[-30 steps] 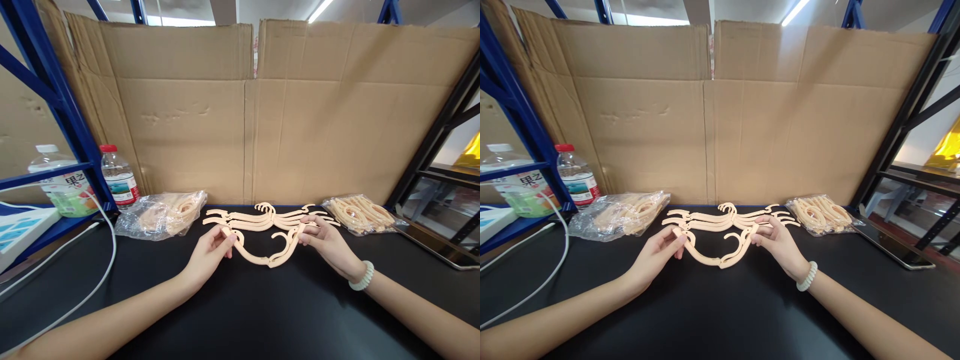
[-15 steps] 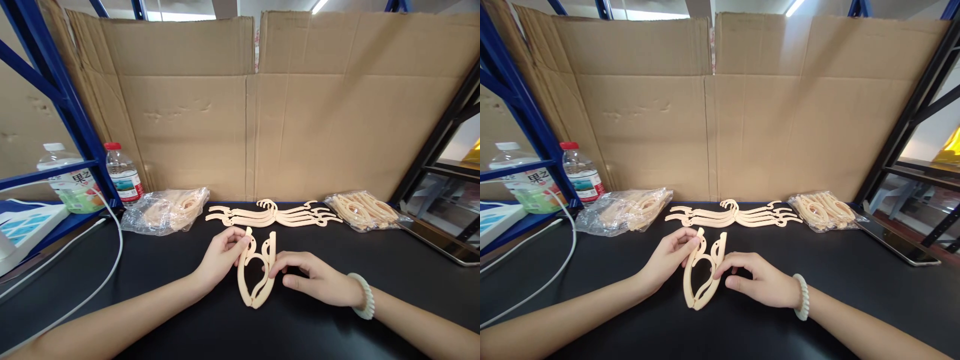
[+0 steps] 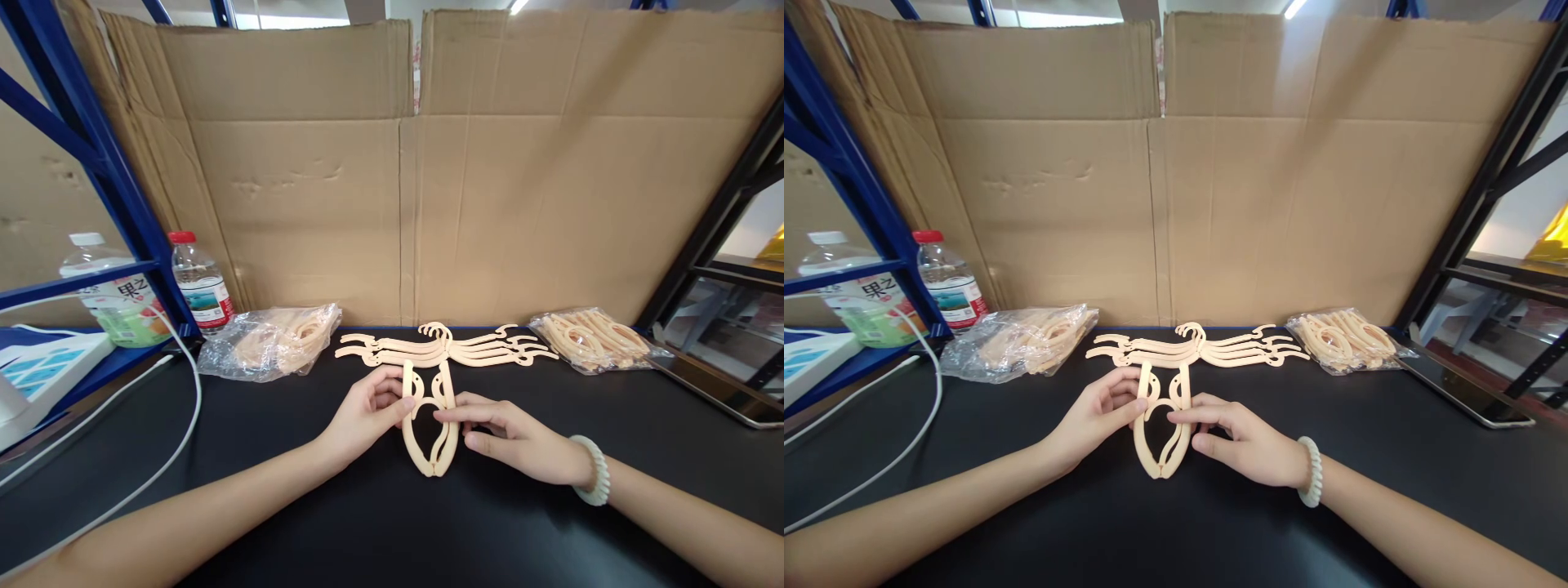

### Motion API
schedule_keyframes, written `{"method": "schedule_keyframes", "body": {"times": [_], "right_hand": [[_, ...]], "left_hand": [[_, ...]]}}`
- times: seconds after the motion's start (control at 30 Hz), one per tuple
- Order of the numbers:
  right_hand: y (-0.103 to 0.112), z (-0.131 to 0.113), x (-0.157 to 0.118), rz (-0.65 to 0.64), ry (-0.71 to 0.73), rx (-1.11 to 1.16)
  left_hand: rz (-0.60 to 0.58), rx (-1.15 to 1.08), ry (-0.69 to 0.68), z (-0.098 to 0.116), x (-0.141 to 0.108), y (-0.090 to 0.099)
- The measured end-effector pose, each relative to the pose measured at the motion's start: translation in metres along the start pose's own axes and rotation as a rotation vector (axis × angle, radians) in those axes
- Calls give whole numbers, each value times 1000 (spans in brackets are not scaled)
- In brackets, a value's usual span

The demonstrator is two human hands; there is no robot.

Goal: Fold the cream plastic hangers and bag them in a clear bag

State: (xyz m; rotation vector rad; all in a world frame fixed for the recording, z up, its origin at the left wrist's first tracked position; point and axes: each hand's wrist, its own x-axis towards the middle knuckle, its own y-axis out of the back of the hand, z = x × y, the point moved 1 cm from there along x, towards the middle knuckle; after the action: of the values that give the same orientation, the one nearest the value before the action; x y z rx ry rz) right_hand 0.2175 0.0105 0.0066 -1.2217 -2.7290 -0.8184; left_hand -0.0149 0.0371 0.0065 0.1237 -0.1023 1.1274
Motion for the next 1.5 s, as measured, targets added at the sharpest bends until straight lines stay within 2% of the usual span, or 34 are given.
{"method": "schedule_keyframes", "body": {"times": [0.13, 0.33, 0.53, 0.83, 0.93, 1.03, 1.23, 1.5], "right_hand": [[0, 2, 0, 7, 8, 14], [-1, -3, 0, -24, 34, -12], [-4, -2, 1, 39, 22, 14], [-8, -9, 0, 24, 53, -11], [-12, -13, 0, -21, 103, -41], [-13, -14, 0, -34, 140, -92], [-10, -11, 0, 28, 118, -139], [-10, -9, -1, 84, 112, -163]], "left_hand": [[-24, 23, -34, -1, 1, 0], [-152, 81, -67, 0, 1, -2], [-163, 111, -109, 7, -3, -5], [-250, 171, -130, 8, -6, -5], [-234, 227, -141, 8, -7, -5], [-201, 218, -88, 7, -7, -7], [-127, 88, -17, 5, -4, -7], [-70, 70, 39, -1, -3, -7]]}}
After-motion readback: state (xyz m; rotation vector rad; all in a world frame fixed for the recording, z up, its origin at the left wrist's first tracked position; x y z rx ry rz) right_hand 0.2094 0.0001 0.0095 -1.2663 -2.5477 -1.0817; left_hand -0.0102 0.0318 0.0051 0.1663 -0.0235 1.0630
